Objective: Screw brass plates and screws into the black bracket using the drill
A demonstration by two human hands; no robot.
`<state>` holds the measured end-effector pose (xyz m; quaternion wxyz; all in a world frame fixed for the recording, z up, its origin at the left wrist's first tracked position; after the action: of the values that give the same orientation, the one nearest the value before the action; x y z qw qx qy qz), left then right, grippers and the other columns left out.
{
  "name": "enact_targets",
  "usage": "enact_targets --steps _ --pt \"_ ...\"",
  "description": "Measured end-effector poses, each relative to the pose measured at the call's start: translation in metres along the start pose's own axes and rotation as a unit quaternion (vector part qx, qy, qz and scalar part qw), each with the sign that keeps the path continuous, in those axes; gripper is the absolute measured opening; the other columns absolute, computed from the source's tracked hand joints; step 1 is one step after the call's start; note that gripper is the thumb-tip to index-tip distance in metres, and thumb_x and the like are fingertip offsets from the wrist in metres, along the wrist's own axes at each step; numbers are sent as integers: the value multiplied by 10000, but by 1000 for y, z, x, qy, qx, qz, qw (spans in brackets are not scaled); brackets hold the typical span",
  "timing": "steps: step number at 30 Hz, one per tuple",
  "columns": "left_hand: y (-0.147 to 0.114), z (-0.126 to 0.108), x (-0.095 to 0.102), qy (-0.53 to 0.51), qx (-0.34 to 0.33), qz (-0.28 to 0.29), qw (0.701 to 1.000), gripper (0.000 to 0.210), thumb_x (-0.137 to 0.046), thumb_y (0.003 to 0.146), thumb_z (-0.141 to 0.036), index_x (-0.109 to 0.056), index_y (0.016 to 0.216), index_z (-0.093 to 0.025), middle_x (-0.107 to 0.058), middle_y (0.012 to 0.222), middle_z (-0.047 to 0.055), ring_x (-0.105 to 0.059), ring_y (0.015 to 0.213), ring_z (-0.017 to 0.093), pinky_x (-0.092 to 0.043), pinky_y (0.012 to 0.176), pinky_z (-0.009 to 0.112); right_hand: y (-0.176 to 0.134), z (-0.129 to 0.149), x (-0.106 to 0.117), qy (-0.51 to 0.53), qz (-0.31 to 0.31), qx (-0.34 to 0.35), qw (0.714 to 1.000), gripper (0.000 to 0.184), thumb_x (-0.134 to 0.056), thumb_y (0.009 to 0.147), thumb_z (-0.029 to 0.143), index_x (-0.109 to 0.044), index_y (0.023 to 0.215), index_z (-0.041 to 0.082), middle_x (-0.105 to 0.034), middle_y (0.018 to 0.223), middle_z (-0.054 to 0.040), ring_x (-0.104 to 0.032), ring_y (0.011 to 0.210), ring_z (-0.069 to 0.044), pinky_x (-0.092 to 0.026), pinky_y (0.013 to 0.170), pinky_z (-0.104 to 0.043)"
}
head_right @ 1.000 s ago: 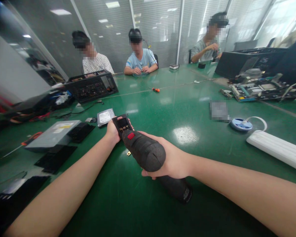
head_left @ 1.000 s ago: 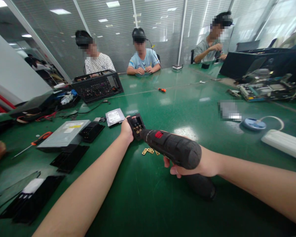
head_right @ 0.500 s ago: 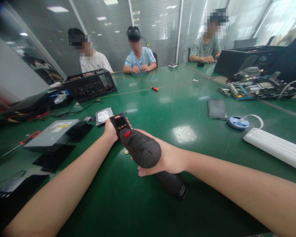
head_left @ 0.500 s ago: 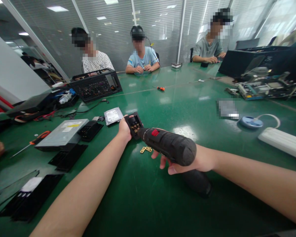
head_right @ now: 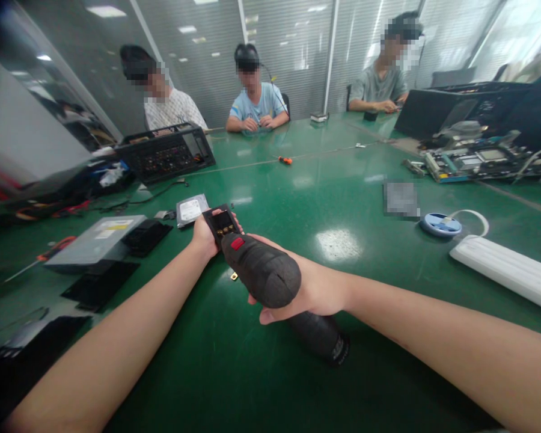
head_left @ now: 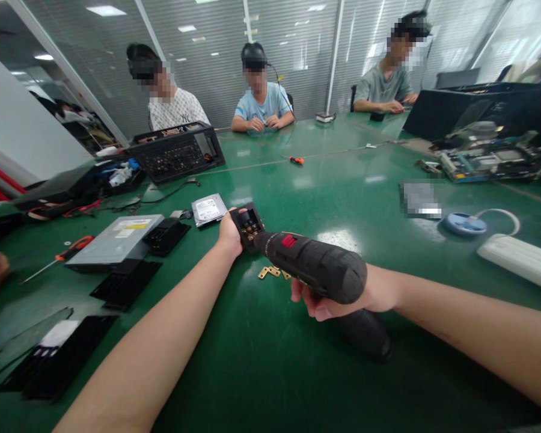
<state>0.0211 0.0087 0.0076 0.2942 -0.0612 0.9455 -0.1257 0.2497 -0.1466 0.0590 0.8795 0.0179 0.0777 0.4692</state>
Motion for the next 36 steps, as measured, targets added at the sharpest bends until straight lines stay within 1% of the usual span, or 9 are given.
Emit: enact_targets --steps 3,7,12,15,18,21,26,30,36 --pt "-2 0 -1 11 4 3 1000 253 -485 841 -357 -648 868 -166 -667 635 80 -672 565 261 -590 597 419 0 5 -1 -2 6 -5 1000 1018 -859 746 66 -294 1577 227 -689 1030 -37 -674 802 -138 -562 712 -271" --pt "-5 -1 -3 17 9 5 1000 236 -494 827 -351 -643 842 -168 -660 622 76 -665 553 259 -586 583 415 1 8 -2 -2 10 -3 1000 960 -887 728 92 -392 1538 231 -684 1060 -50 -668 816 -144 -567 718 -277" --pt "-5 -1 -3 34 -7 16 999 255 -485 829 -354 -645 848 -156 -677 650 99 -672 569 275 -588 607 444 1 7 -2 6 12 2 1000 1111 -873 741 88 -215 1618 271 -666 1068 -46 -663 812 -139 -575 729 -284" --pt "-4 -1 -1 23 -4 9 1000 265 -495 831 -350 -657 887 -148 -673 647 92 -667 560 275 -584 608 448 2 8 -2 -5 16 -5 1000 1056 -912 710 129 -328 1581 257 -657 1082 -54 -668 840 -157 -589 789 -333" --pt "-1 -1 1 9 2 -5 1000 282 -496 838 -357 -664 931 -151 -661 630 71 -659 544 269 -579 592 438 3 9 -2 -18 24 -10 1000 887 -932 706 210 -495 1479 229 -665 1045 -53 -674 871 -182 -594 830 -374" --pt "0 0 1 17 3 -2 1000 299 -485 844 -369 -666 938 -151 -663 636 78 -669 562 274 -580 595 438 3 9 -2 -21 34 -22 999 764 -932 708 227 -582 1387 207 -669 981 -34 -670 846 -175 -592 831 -373" --pt "0 0 1 18 3 -7 1000 290 -477 853 -367 -664 930 -160 -669 637 73 -664 555 264 -577 574 418 3 9 -2 -16 35 -15 999 698 -936 700 198 -622 1324 202 -663 945 -17 -643 798 -141 -585 815 -325" --pt "1 0 2 25 -5 -4 1000 292 -481 846 -359 -668 935 -153 -657 614 67 -667 550 261 -583 582 416 3 6 -1 -24 36 -8 999 680 -928 712 216 -623 1320 200 -655 1017 -39 -649 849 -155 -579 816 -335" --pt "1 1 3 24 5 1 1000 295 -479 842 -373 -672 942 -173 -664 630 64 -676 556 265 -585 595 428 6 16 1 -127 1 20 992 731 -949 664 282 -624 1311 182 -671 1176 -85 -619 1121 -263 -493 1033 -450"
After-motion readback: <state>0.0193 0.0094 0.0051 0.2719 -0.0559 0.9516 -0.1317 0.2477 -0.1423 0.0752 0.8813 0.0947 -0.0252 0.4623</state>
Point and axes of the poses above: each hand's wrist, its own y-axis towards the middle knuckle, its own x-axis out of the back of the hand, z = x × y, the point moved 3 cm from there along y, towards the middle knuckle
